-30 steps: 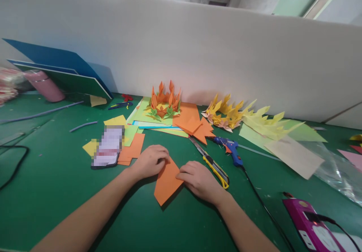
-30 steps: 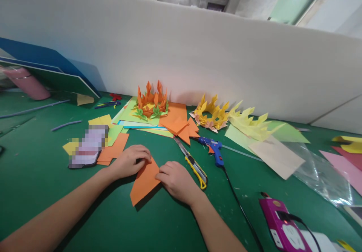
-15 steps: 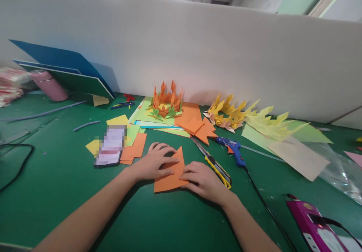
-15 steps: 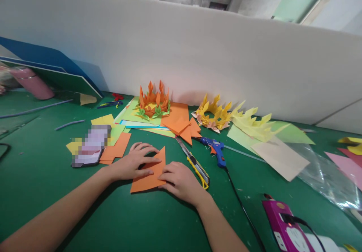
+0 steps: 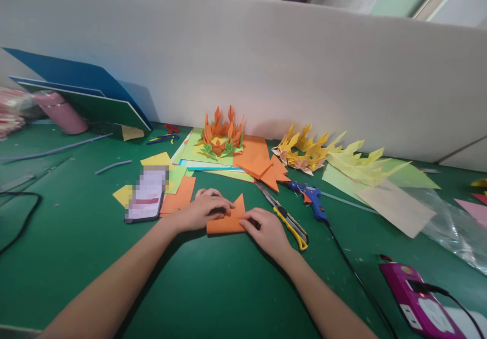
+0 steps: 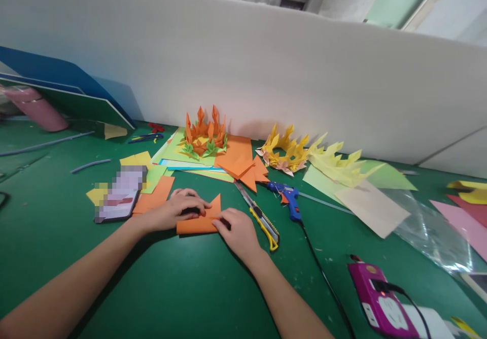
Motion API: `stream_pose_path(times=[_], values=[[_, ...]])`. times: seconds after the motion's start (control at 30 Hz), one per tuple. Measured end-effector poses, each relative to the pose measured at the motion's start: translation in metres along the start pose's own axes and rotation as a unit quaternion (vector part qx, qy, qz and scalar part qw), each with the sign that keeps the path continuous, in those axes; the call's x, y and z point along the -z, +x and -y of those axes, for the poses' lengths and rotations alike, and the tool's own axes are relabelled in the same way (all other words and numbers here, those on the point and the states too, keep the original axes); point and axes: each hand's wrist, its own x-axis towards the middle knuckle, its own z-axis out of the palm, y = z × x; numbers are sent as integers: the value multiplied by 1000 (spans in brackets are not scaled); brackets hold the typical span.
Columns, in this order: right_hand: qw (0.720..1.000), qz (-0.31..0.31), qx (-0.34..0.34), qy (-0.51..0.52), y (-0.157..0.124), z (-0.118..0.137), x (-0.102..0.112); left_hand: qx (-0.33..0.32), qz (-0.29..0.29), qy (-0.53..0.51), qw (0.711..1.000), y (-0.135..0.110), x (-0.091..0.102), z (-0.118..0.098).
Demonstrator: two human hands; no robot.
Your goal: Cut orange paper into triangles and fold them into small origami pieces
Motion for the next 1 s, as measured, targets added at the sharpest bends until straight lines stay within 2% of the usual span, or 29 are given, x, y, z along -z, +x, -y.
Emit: stream_pose_path(times=[0.2,0.47,0.77,0.93,1.0], values=[[999,-20,-15,-20,4,-1,-4,58,-35,-26,997,5,2,1],[999,-28,-18,-29,5,-1,-7,25,3,-7,1000,1,4,-3],[998,-28,-15,-48,7,0,-7,-14,17,29,999,2,0,2],[999,-31,-36,-8,7,1,-7,-26,9,28,999,1,0,3],[999,-43,-19,23,6,0,-4,-22,12,29,999,1,0,3]])
